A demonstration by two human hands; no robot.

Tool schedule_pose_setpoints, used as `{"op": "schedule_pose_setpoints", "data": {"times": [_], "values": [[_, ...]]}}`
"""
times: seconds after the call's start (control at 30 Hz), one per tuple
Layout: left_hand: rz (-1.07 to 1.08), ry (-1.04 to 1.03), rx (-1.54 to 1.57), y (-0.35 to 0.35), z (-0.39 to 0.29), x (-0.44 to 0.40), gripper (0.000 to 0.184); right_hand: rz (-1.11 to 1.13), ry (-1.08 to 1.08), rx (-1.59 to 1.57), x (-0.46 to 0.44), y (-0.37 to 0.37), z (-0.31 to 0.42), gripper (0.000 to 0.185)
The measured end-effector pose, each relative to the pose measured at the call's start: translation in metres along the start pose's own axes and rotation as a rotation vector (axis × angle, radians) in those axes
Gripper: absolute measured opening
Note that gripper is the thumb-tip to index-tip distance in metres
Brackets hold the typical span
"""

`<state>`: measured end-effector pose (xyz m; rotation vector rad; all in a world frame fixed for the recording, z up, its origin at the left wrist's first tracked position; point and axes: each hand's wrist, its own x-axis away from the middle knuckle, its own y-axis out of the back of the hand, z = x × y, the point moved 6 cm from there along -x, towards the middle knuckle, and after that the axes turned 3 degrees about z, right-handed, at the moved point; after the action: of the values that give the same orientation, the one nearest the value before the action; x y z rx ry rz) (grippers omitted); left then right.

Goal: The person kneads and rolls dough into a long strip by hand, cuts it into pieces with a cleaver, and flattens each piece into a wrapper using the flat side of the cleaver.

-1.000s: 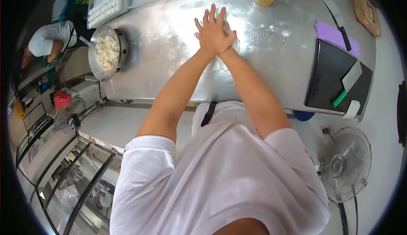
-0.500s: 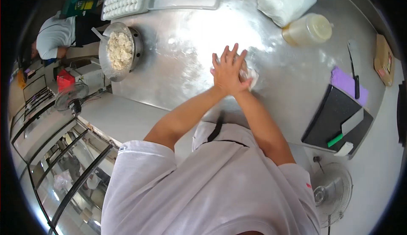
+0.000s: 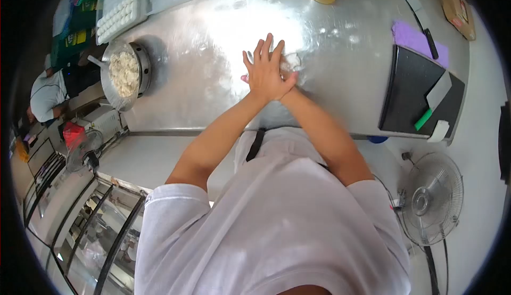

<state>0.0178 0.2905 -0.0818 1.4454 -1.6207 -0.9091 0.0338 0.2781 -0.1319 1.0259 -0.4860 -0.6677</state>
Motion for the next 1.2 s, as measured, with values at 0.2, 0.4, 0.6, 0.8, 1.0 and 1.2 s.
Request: {"op": "schedule_pose_setpoints", "data": {"times": [0.2,0.4,0.6,0.8,1.0,1.2], "values": [[-0.061,-0.007,-0.003,0.011,0.034,-0.025,0.096,0.046,-0.001,0.011,-0.043,-0.015,-0.017,0.074],[-0.199,0.015,-0.048,0.013,0.049,-0.035,0.093,-0.017,0.035,0.068,-0.043,0.001,-0.027,0.076],[-0.159,-0.04,0.107,0.034,0.005,-0.007,0.087,-0.01,0.083,0.17,-0.031,-0.008,-0.008,0.086],[-0.113,-0.078,0.047,0.0,-0.002,0.004,0.093,-0.009,-0.004,-0.006,0.005,-0.006,-0.014,0.099],[-0.074,-0.044,0.044,0.0,0.025,-0.014,0.101,0.076,-0.081,0.002,-0.024,-0.034,-0.022,0.09],[-0.224,-0.083,-0.062,0.019,0.031,-0.036,0.094,0.026,-0.062,0.042,-0.04,-0.009,-0.024,0.072]]}}
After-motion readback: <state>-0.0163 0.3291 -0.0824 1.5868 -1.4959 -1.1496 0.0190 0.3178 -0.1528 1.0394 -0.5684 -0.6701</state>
